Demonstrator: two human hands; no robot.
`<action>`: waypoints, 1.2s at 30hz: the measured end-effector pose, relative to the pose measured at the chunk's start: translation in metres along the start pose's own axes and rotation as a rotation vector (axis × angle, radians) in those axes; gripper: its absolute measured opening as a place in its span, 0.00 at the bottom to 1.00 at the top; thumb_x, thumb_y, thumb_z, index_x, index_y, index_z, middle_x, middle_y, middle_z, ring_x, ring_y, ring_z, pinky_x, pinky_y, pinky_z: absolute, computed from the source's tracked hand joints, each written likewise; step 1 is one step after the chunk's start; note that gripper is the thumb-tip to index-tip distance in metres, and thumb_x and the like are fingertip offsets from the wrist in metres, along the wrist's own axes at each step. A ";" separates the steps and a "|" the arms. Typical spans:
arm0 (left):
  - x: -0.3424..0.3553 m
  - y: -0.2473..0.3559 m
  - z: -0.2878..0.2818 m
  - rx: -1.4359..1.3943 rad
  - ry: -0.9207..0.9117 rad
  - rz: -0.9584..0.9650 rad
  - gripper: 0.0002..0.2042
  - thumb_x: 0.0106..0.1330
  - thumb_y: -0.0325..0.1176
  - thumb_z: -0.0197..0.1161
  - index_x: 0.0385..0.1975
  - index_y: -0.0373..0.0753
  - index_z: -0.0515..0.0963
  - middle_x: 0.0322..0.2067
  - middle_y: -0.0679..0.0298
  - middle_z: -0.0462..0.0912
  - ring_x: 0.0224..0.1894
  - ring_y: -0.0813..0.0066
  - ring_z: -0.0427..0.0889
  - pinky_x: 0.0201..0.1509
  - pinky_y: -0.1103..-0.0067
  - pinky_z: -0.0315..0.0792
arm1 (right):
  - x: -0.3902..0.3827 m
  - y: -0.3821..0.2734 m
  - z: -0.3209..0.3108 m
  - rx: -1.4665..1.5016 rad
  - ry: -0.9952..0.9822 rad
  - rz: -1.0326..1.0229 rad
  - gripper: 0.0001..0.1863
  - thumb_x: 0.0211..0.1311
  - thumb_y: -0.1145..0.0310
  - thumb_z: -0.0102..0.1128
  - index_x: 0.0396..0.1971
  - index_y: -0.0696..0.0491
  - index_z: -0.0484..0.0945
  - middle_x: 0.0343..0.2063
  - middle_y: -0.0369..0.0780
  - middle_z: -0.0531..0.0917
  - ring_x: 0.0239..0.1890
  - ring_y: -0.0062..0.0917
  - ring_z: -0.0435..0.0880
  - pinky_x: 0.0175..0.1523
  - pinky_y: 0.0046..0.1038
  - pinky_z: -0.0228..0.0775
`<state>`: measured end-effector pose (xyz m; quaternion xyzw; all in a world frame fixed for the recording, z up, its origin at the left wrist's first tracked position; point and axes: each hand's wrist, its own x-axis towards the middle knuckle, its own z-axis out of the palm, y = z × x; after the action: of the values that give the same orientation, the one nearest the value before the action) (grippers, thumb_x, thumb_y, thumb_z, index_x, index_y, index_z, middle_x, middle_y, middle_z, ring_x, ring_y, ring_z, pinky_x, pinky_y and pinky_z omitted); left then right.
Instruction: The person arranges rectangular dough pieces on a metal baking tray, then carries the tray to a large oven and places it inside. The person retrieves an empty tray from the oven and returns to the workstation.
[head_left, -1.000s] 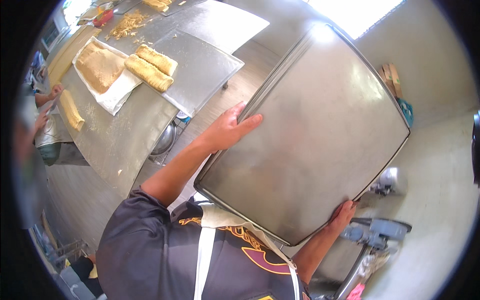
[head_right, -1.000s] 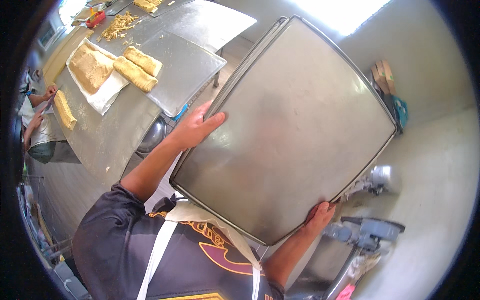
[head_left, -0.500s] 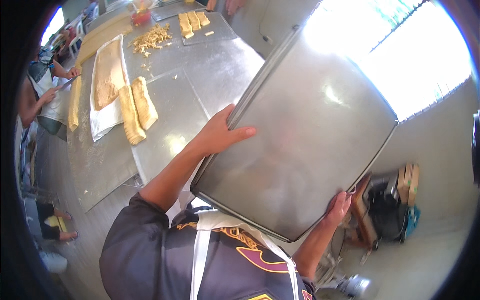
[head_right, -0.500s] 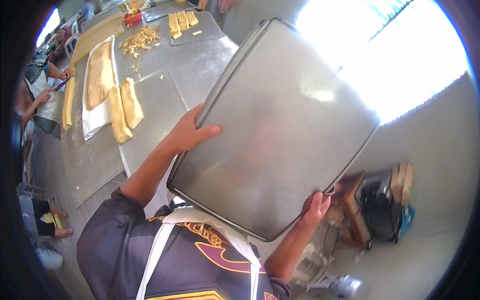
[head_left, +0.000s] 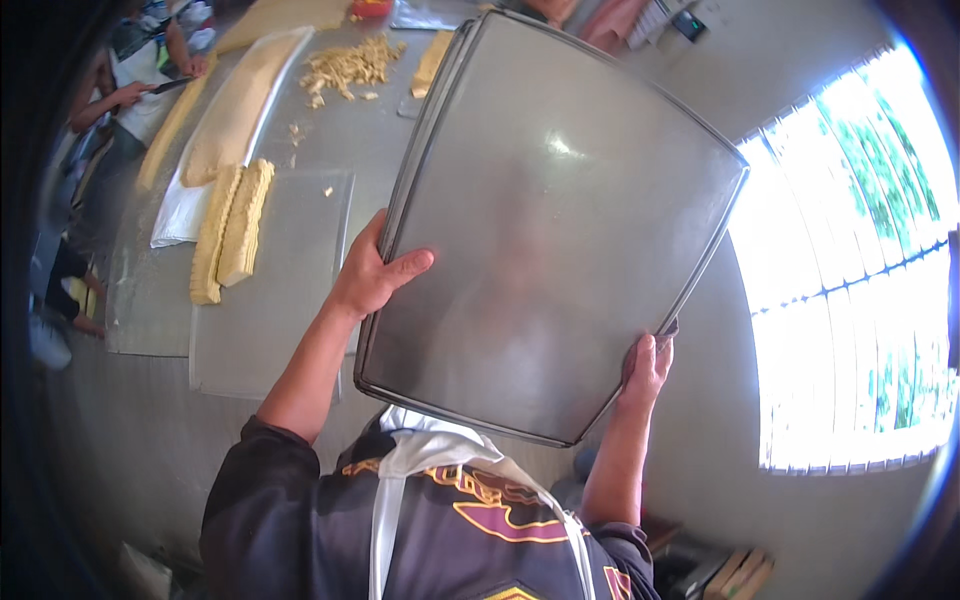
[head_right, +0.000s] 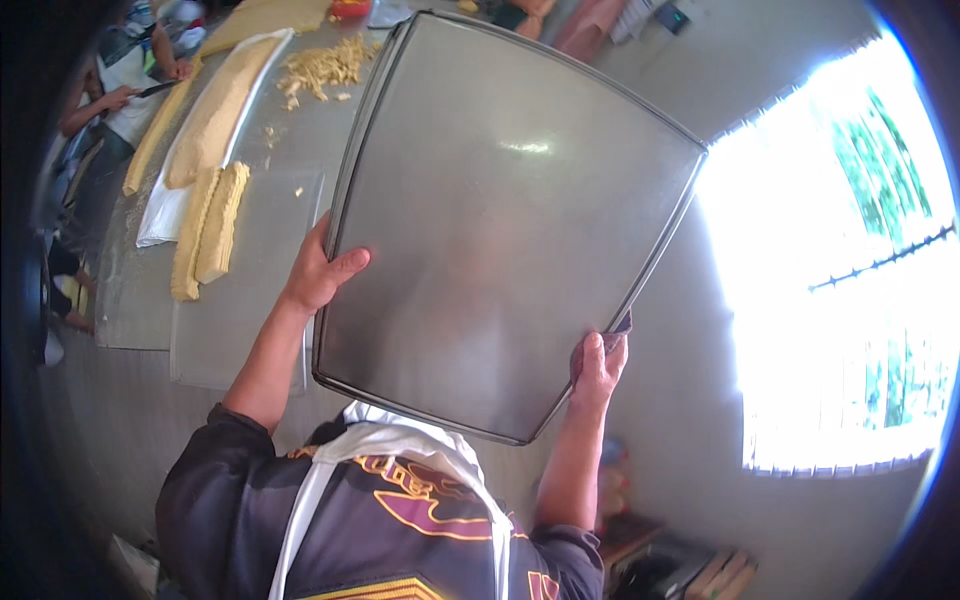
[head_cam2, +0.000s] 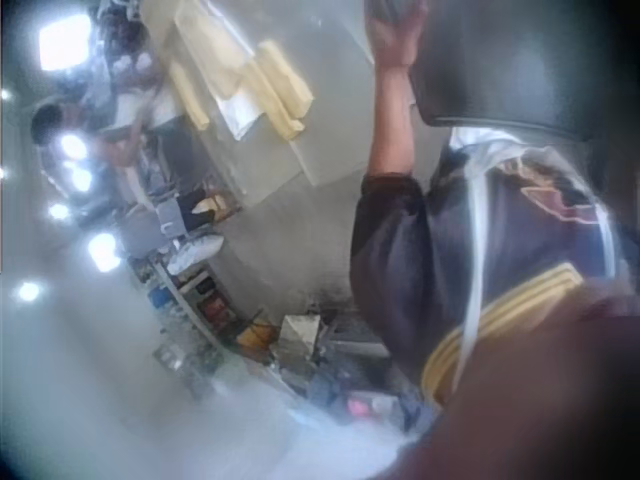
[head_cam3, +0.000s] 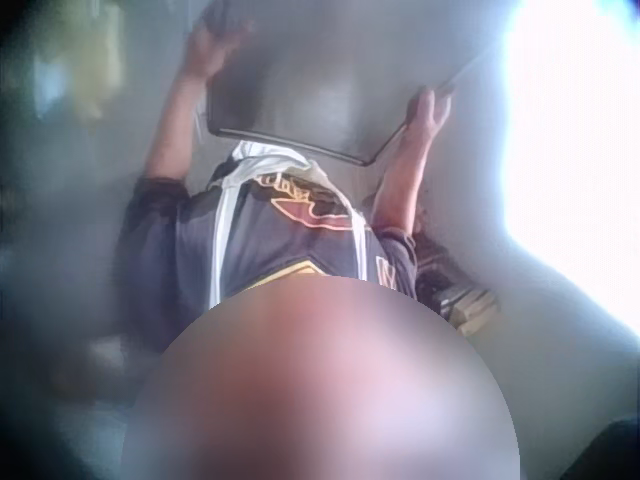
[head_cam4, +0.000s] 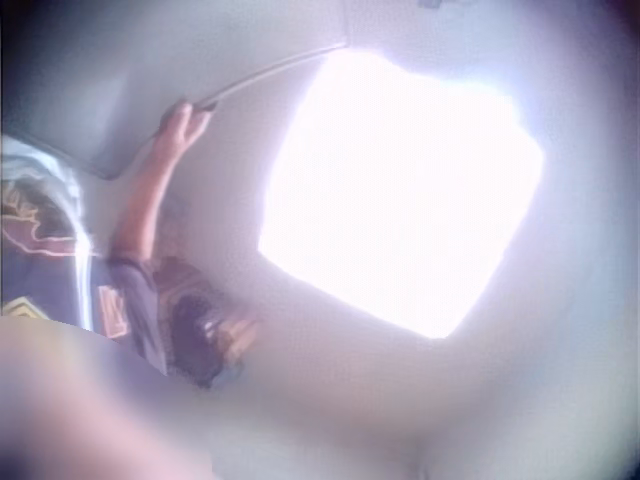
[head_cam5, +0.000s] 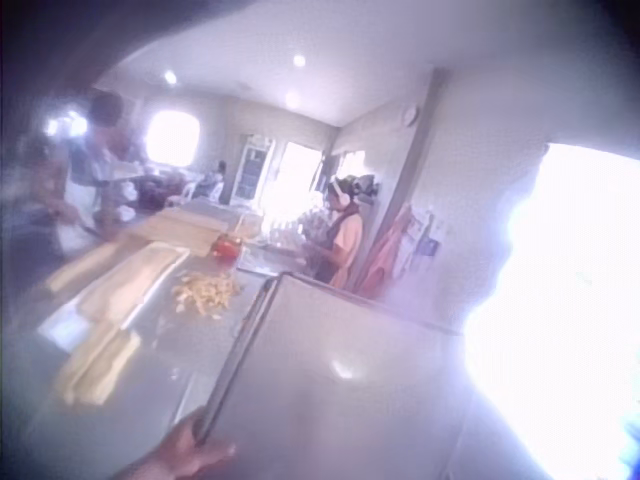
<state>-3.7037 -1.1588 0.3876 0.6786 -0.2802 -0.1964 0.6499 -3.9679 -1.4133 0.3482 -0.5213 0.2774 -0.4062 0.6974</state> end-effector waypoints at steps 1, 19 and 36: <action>-0.001 0.000 -0.005 0.002 0.068 0.018 0.30 0.54 0.45 0.74 0.51 0.33 0.70 0.37 0.64 0.78 0.39 0.79 0.77 0.44 0.82 0.73 | 0.012 0.006 0.007 0.049 -0.096 -0.052 0.24 0.63 0.69 0.58 0.58 0.56 0.65 0.24 0.27 0.72 0.18 0.07 0.65 0.20 0.12 0.51; -0.230 -0.023 -0.139 0.577 1.117 0.320 0.38 0.54 0.49 0.70 0.58 0.30 0.63 0.51 0.60 0.71 0.51 0.69 0.73 0.56 0.73 0.68 | 0.051 0.107 0.245 0.247 -1.129 -0.198 0.55 0.48 0.54 0.73 0.67 0.64 0.49 0.60 0.47 0.68 0.63 0.31 0.65 0.68 0.33 0.51; -0.365 0.039 -0.065 0.398 1.285 0.252 0.53 0.41 0.62 0.75 0.63 0.36 0.58 0.56 0.62 0.68 0.59 0.66 0.68 0.60 0.68 0.65 | 0.033 0.110 0.255 0.445 -1.842 0.423 0.53 0.47 0.73 0.74 0.68 0.55 0.44 0.47 0.40 0.72 0.38 0.21 0.75 0.36 0.23 0.72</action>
<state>-3.9471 -0.8768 0.3960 0.7294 0.0534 0.3777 0.5680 -3.7140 -1.2999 0.3222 -0.4306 -0.3727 0.2517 0.7825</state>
